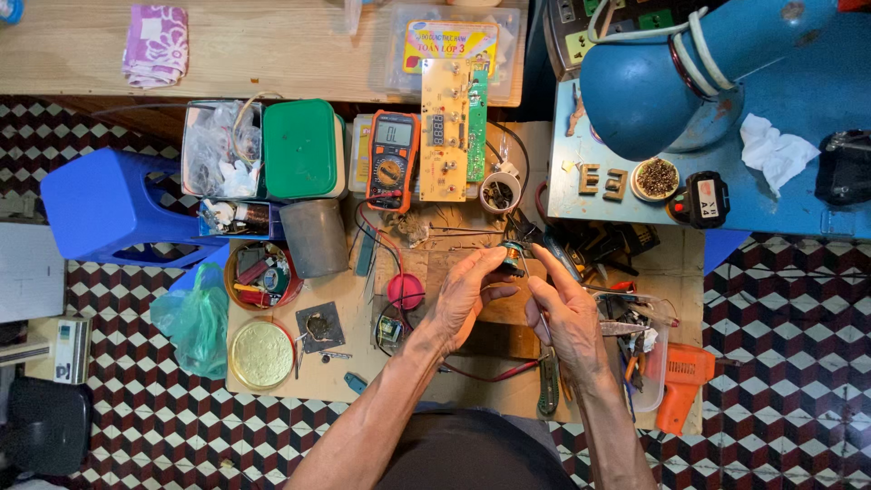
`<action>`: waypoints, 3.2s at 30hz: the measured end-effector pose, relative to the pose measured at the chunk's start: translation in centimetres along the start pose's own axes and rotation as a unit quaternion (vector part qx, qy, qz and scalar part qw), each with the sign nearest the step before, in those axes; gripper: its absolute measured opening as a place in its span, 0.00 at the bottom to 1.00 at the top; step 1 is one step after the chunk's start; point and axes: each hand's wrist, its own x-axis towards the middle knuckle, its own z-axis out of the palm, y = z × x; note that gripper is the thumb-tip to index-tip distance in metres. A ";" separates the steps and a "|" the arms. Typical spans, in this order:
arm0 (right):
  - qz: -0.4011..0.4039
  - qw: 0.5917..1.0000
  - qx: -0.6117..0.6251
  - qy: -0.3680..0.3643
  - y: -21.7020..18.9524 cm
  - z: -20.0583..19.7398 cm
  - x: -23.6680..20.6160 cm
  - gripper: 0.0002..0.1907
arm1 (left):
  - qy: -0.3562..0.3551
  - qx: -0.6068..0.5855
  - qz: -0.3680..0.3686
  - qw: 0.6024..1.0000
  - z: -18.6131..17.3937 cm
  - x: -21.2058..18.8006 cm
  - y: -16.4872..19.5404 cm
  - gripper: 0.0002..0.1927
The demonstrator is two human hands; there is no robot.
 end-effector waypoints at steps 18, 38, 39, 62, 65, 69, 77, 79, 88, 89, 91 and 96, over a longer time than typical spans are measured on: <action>0.043 0.998 0.028 -0.021 -1.4 -1.1 2.3 0.30 | -0.003 0.021 -0.022 1.000 0.3 2.8 1.1 0.17; -0.037 0.998 -0.044 -0.009 -0.7 -0.4 2.4 0.29 | 0.005 0.010 -0.018 1.000 0.8 2.1 1.6 0.16; -0.039 0.998 -0.044 -0.012 -0.7 -0.5 2.3 0.29 | 0.002 0.014 -0.012 1.000 0.7 2.1 1.5 0.16; -0.022 0.998 -0.031 -0.053 -1.6 -0.8 1.7 0.32 | 0.030 0.006 -0.040 0.999 0.4 2.0 1.7 0.21; -0.033 0.997 -0.031 -0.058 -1.4 -0.9 1.8 0.32 | 0.030 -0.012 -0.055 0.998 0.8 1.9 2.1 0.21; -0.033 0.997 -0.020 -0.063 -1.1 -0.9 1.7 0.32 | 0.017 -0.028 -0.061 0.998 0.9 1.9 2.6 0.23; -0.026 0.996 -0.016 -0.086 -0.9 -1.2 1.9 0.32 | -0.024 -0.019 -0.070 0.997 0.4 1.7 2.8 0.26; -0.018 0.996 -0.031 -0.078 -0.8 -1.1 1.8 0.32 | -0.028 -0.022 -0.073 0.997 0.1 1.7 2.6 0.26; -0.010 0.995 -0.010 -0.100 -0.8 0.0 2.2 0.32 | -0.026 -0.105 -0.065 0.992 -1.4 1.7 1.6 0.21; -0.002 0.995 -0.022 -0.093 -0.8 0.1 2.2 0.32 | -0.021 -0.110 -0.065 0.992 -1.6 1.6 1.6 0.21; -0.010 0.995 -0.025 -0.098 -0.7 0.2 2.2 0.32 | -0.018 -0.118 -0.065 0.991 -1.7 1.5 1.6 0.20; -0.019 0.996 -0.020 -0.090 -0.4 0.4 2.4 0.31 | -0.024 -0.130 -0.062 0.989 -1.8 1.2 1.6 0.20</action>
